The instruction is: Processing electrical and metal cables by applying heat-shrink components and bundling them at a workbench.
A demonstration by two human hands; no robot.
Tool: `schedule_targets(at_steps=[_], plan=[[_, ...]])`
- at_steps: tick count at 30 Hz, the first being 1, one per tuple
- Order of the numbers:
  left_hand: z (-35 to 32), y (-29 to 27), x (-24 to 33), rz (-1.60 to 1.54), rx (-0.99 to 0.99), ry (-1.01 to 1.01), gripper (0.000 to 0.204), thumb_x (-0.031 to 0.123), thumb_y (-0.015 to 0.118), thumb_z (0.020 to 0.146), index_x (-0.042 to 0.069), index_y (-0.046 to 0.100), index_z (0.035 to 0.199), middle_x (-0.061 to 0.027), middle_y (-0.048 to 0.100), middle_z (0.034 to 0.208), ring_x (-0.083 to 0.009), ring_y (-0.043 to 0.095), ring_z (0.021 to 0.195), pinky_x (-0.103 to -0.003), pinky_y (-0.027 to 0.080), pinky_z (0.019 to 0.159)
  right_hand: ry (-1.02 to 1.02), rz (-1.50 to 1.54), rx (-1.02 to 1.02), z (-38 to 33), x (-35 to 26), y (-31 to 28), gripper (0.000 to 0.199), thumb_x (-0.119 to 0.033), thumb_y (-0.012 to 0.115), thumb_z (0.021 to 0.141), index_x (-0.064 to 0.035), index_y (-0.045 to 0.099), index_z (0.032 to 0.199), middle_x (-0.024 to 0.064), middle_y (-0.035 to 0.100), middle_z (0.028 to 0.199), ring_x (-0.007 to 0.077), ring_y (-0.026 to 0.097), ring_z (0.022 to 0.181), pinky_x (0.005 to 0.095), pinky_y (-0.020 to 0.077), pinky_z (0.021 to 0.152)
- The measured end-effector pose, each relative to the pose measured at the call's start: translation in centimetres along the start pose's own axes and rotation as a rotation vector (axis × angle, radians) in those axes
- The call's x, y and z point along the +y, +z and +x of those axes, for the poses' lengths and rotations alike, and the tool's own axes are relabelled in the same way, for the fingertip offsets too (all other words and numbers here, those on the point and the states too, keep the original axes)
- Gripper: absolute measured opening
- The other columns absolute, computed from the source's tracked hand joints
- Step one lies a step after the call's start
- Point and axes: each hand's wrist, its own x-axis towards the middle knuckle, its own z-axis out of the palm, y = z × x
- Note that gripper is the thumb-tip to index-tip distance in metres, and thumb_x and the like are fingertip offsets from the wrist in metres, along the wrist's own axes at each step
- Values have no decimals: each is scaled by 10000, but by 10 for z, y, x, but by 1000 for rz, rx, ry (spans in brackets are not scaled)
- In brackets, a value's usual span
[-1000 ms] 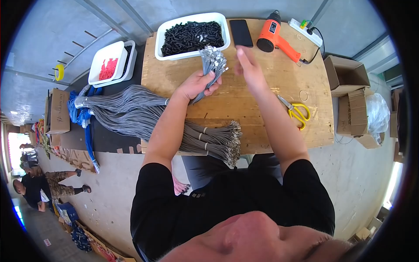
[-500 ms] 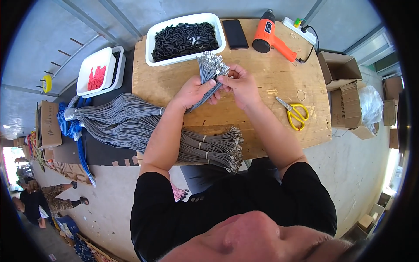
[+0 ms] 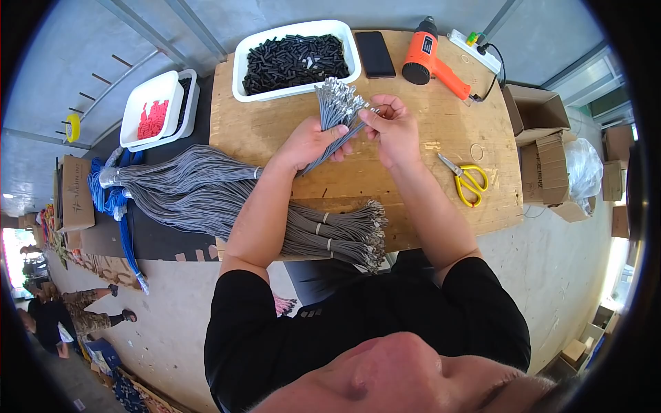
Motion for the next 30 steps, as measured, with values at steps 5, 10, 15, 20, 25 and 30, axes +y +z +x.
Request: schedule_targets(at_steps=[5, 10, 15, 20, 25, 30], plan=[[-2, -2, -1, -5, -70, 116, 220, 225, 633, 1085, 26, 722, 1110, -34, 666, 805, -122, 594, 670, -280, 478, 611, 85, 118, -112, -5, -9, 9, 390, -6, 786, 935, 6, 611, 1283, 36, 643, 898, 106, 631, 738, 243, 498, 606], [-4, -6, -5, 18, -116, 148, 209, 217, 628, 1085, 35, 731, 1101, -25, 664, 813, -113, 588, 678, -275, 476, 616, 159, 56, -315, -9, -15, -3, 459, -18, 785, 938, 24, 595, 1354, 42, 672, 959, 96, 635, 784, 237, 473, 628], [-4, 1, -6, -54, -161, 57, 245, 235, 604, 1102, 35, 716, 1190, -48, 725, 949, -137, 684, 779, -287, 565, 697, 147, -167, -333, -4, -10, -1, 418, 21, 798, 909, 38, 622, 1288, 28, 688, 888, 85, 620, 716, 236, 463, 596], [-1, 0, -5, 0, -160, 40, 315, 277, 565, 1127, 13, 678, 1257, -47, 734, 1084, -143, 697, 872, -290, 581, 712, 4, -136, -170, -9, 0, 3, 282, 55, 794, 894, 43, 643, 1131, 51, 697, 834, 87, 608, 633, 241, 487, 547], [-5, 1, -2, 8, -118, 84, 300, 273, 564, 1124, 26, 688, 1239, -55, 725, 979, -122, 663, 762, -286, 556, 661, -4, -136, -87, -11, -3, 8, 232, 52, 795, 894, 15, 655, 1075, 49, 706, 837, 96, 610, 636, 248, 486, 576], [-1, 2, -8, 39, -183, 59, 251, 249, 615, 1098, 22, 688, 1179, -3, 600, 782, -97, 550, 639, -276, 473, 584, 69, -139, -145, 0, 2, -9, 330, 48, 799, 890, 25, 638, 1177, 66, 721, 940, 108, 654, 728, 250, 535, 642]])
